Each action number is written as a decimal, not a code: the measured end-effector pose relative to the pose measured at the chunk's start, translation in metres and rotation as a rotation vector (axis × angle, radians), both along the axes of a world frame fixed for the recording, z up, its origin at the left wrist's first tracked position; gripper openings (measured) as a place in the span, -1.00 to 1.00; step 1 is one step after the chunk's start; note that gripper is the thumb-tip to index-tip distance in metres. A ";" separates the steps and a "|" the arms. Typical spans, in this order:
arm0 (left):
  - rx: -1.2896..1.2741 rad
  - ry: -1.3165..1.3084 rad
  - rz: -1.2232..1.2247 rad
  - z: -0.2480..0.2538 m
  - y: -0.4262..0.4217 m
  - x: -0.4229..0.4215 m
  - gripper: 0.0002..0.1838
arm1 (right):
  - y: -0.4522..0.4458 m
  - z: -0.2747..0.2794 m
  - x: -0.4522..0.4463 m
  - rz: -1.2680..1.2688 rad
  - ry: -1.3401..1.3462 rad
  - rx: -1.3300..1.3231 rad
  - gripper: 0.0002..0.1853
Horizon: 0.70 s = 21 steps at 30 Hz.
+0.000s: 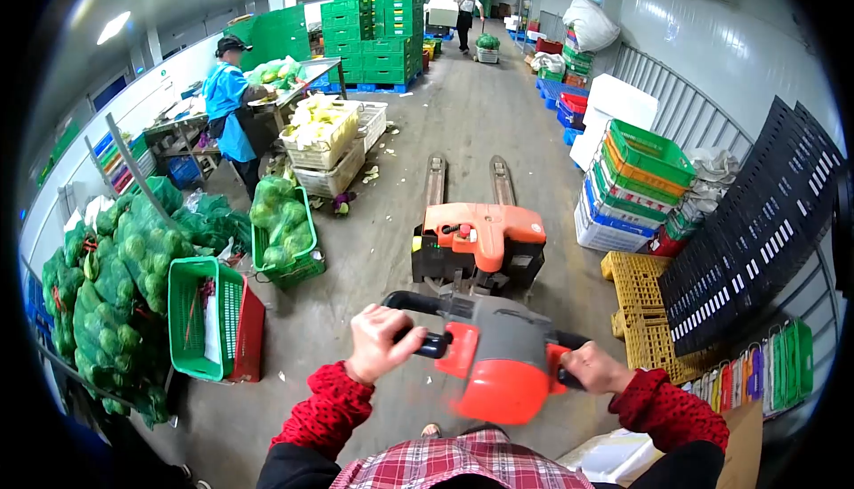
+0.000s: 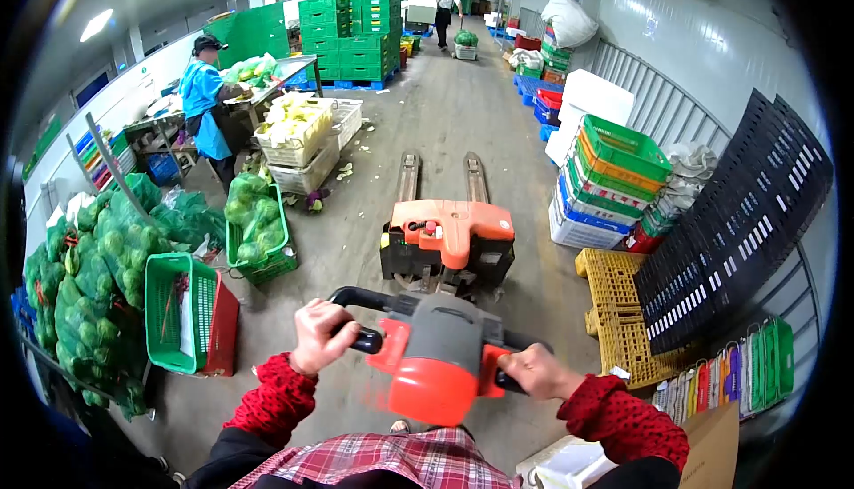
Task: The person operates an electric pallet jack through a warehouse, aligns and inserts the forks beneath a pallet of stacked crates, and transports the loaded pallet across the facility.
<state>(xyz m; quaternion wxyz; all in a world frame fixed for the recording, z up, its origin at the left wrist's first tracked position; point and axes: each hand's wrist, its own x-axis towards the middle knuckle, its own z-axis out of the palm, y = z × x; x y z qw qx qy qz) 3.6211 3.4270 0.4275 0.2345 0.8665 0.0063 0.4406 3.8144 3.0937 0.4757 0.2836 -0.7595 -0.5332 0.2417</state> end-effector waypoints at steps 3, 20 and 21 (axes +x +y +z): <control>0.021 -0.045 -0.005 0.001 -0.002 0.058 -0.70 | -0.004 -0.008 0.072 0.149 -0.154 0.135 -0.61; 0.021 -0.057 0.009 0.003 0.082 0.333 -0.75 | 0.093 -0.004 0.371 -0.039 -0.081 -0.004 -0.36; 0.025 -0.070 0.017 0.003 0.085 0.352 -0.73 | 0.098 0.001 0.391 -0.031 -0.136 0.008 -0.36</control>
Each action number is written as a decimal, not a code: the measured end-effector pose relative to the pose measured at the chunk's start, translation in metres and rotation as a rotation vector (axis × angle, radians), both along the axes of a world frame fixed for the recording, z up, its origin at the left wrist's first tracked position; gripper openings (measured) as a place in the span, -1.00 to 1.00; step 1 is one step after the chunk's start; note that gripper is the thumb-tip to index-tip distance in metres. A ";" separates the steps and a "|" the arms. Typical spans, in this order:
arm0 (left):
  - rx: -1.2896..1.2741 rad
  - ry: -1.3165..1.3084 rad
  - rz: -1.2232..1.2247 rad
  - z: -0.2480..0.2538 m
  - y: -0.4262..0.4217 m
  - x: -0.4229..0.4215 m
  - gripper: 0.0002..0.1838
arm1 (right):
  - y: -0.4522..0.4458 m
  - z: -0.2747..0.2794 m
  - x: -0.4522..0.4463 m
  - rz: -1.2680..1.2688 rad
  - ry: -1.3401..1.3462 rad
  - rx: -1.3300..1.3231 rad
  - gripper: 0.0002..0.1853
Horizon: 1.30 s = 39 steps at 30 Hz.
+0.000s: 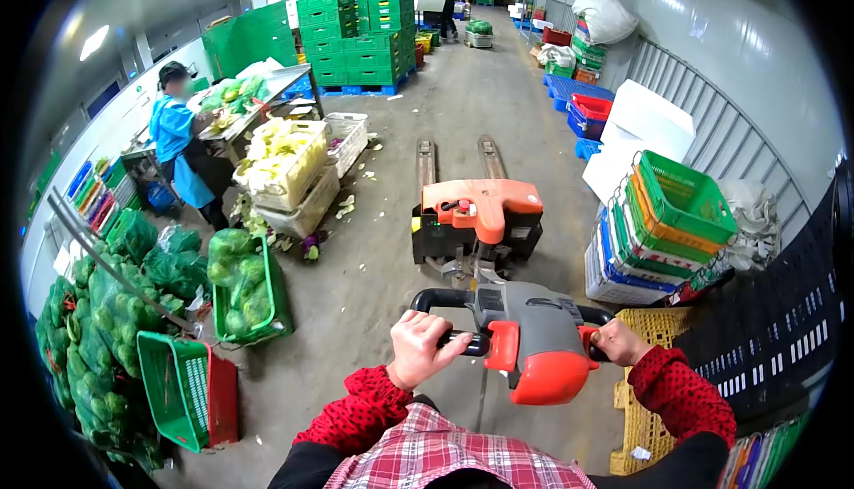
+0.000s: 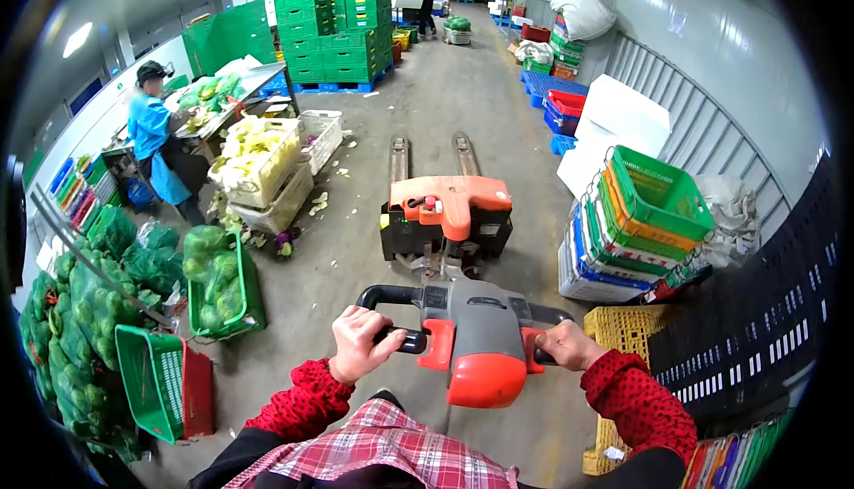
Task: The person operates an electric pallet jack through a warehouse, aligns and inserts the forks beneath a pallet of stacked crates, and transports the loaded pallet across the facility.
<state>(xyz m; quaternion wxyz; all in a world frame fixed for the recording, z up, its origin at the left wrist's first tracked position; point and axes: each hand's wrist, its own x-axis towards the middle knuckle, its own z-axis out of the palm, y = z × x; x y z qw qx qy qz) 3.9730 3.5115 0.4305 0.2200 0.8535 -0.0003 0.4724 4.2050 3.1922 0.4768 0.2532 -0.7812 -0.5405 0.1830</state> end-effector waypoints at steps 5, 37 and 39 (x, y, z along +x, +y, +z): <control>-0.001 0.018 -0.002 0.007 0.028 0.082 -0.68 | 0.022 -0.014 0.092 -0.080 0.060 0.041 -0.40; 0.001 0.055 0.042 0.043 0.295 0.444 -0.74 | 0.300 0.067 0.421 0.073 0.058 -0.003 -0.58; 0.018 0.035 0.060 0.046 0.290 0.479 -0.72 | 0.288 0.038 0.480 0.147 -0.086 0.002 -0.51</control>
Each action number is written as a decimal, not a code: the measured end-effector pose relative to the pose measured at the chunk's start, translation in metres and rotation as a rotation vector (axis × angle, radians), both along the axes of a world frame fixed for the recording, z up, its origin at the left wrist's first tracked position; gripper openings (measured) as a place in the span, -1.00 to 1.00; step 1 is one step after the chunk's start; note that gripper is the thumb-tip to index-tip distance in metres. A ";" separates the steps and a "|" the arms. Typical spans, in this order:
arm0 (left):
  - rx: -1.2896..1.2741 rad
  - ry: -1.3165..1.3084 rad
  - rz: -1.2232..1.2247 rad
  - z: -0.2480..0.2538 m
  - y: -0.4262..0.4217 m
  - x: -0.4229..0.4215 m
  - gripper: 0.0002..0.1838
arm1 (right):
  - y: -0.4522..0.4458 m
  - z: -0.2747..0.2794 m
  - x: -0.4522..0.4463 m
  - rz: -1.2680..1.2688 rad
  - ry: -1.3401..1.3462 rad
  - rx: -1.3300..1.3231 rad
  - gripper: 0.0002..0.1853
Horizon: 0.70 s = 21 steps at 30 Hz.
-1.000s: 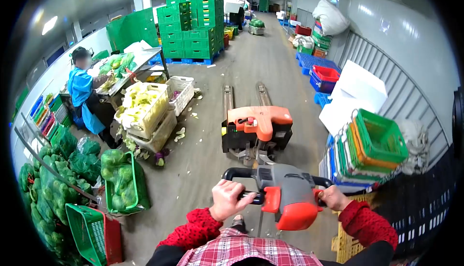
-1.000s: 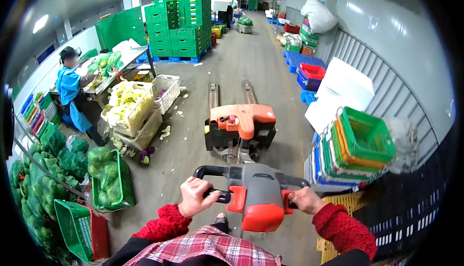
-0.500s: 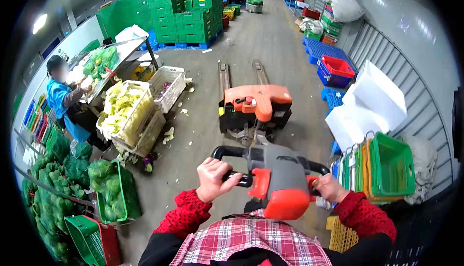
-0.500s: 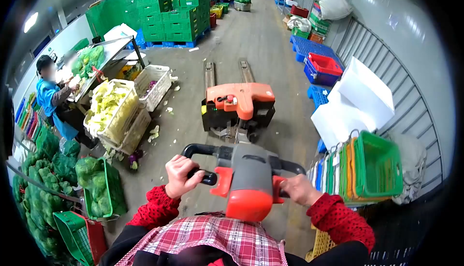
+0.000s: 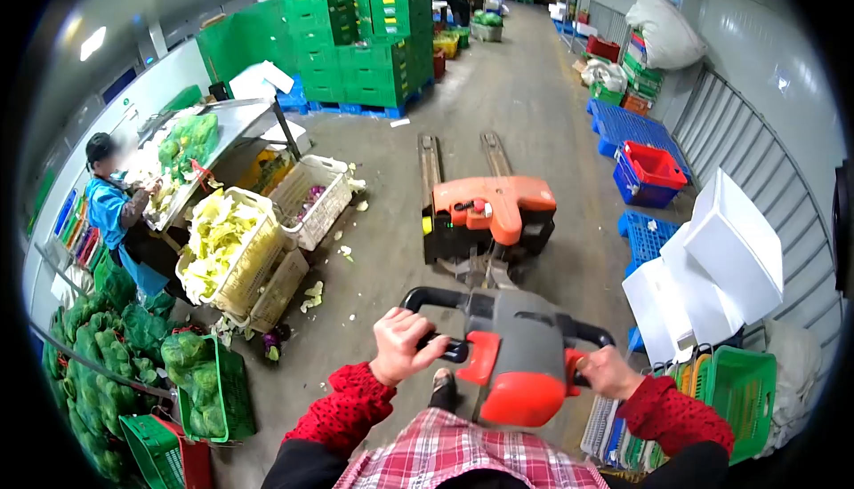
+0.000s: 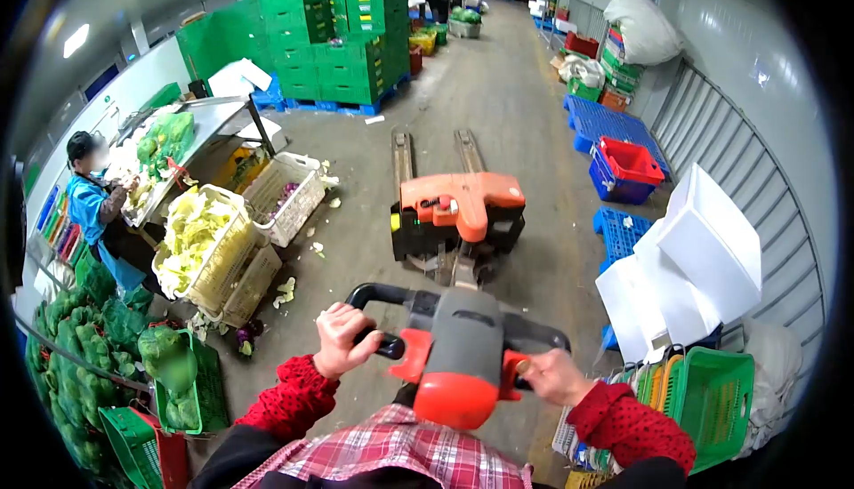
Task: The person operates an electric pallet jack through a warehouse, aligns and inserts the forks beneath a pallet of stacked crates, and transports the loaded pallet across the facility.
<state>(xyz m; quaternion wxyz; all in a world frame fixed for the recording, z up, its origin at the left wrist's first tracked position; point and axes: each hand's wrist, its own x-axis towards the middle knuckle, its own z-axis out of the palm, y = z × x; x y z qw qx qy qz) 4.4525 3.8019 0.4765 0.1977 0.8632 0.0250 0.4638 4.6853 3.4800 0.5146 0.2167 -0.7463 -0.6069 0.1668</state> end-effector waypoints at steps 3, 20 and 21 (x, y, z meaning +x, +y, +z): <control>0.007 -0.031 0.002 0.009 0.007 0.050 -0.70 | 0.014 0.023 0.041 -0.132 0.102 -0.066 -0.46; -0.028 -0.014 -0.089 0.016 0.178 0.210 -0.74 | 0.169 0.039 0.161 -0.145 0.166 0.005 -0.51; -0.037 -0.007 -0.085 0.016 0.176 0.210 -0.74 | 0.168 0.037 0.162 -0.137 0.165 0.025 -0.50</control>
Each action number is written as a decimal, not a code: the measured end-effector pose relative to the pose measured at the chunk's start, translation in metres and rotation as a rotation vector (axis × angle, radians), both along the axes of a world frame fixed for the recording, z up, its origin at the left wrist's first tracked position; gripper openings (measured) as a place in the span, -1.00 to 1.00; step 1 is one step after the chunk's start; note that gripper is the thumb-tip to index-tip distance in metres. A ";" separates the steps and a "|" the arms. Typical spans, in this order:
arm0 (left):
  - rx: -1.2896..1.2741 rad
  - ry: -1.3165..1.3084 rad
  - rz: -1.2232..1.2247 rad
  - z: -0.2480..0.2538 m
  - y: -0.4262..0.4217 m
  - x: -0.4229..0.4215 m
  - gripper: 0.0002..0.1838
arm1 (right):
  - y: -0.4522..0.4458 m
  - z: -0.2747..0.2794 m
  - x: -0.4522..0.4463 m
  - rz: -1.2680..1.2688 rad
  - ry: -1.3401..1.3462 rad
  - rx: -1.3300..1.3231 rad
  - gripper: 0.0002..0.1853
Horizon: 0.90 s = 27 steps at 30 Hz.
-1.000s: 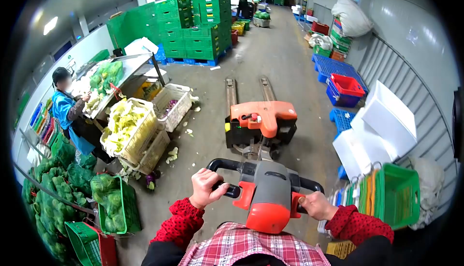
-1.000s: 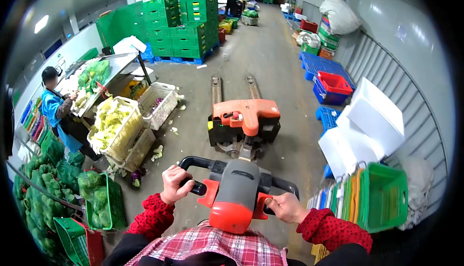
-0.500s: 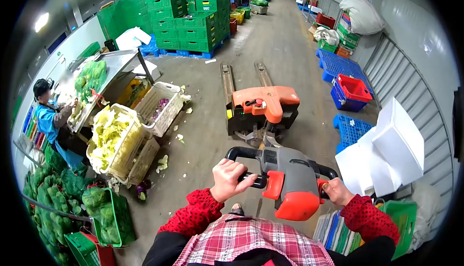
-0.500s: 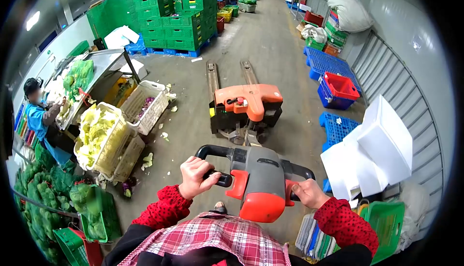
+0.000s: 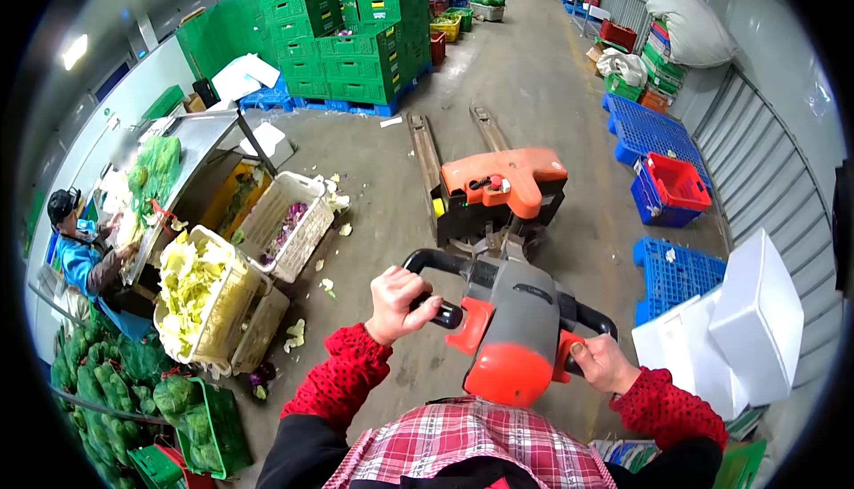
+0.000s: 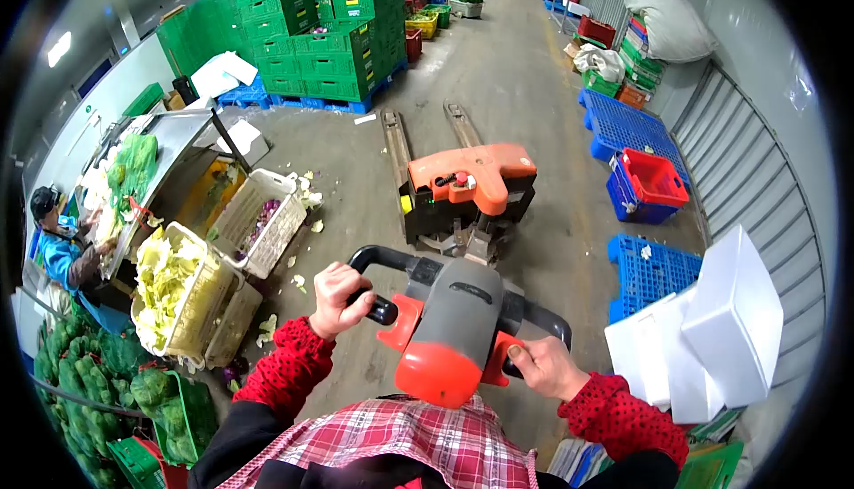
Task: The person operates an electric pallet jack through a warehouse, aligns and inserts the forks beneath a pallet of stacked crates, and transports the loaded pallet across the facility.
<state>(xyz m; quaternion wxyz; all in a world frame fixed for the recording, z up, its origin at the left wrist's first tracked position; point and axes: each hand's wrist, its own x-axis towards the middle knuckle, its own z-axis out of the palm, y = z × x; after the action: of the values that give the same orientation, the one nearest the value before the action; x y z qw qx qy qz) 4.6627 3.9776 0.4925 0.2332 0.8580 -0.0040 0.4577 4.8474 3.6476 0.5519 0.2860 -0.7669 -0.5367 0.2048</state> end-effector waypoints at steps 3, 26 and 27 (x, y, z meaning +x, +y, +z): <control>-0.008 -0.001 0.007 -0.004 0.001 0.003 -0.73 | 0.002 0.004 0.001 0.002 -0.010 -0.029 -0.46; -0.041 -0.005 -0.075 0.011 0.196 0.265 -0.76 | 0.178 0.005 0.221 -0.085 -0.061 0.121 -0.42; -0.015 0.014 -0.104 0.013 0.197 0.274 -0.76 | 0.177 0.003 0.222 -0.132 -0.061 0.114 -0.42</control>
<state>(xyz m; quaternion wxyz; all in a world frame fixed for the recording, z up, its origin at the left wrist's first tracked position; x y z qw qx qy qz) 4.9368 4.1748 0.5056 0.2631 0.8580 -0.0437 0.4391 5.0692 3.8244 0.5549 0.3259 -0.7889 -0.5041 0.1312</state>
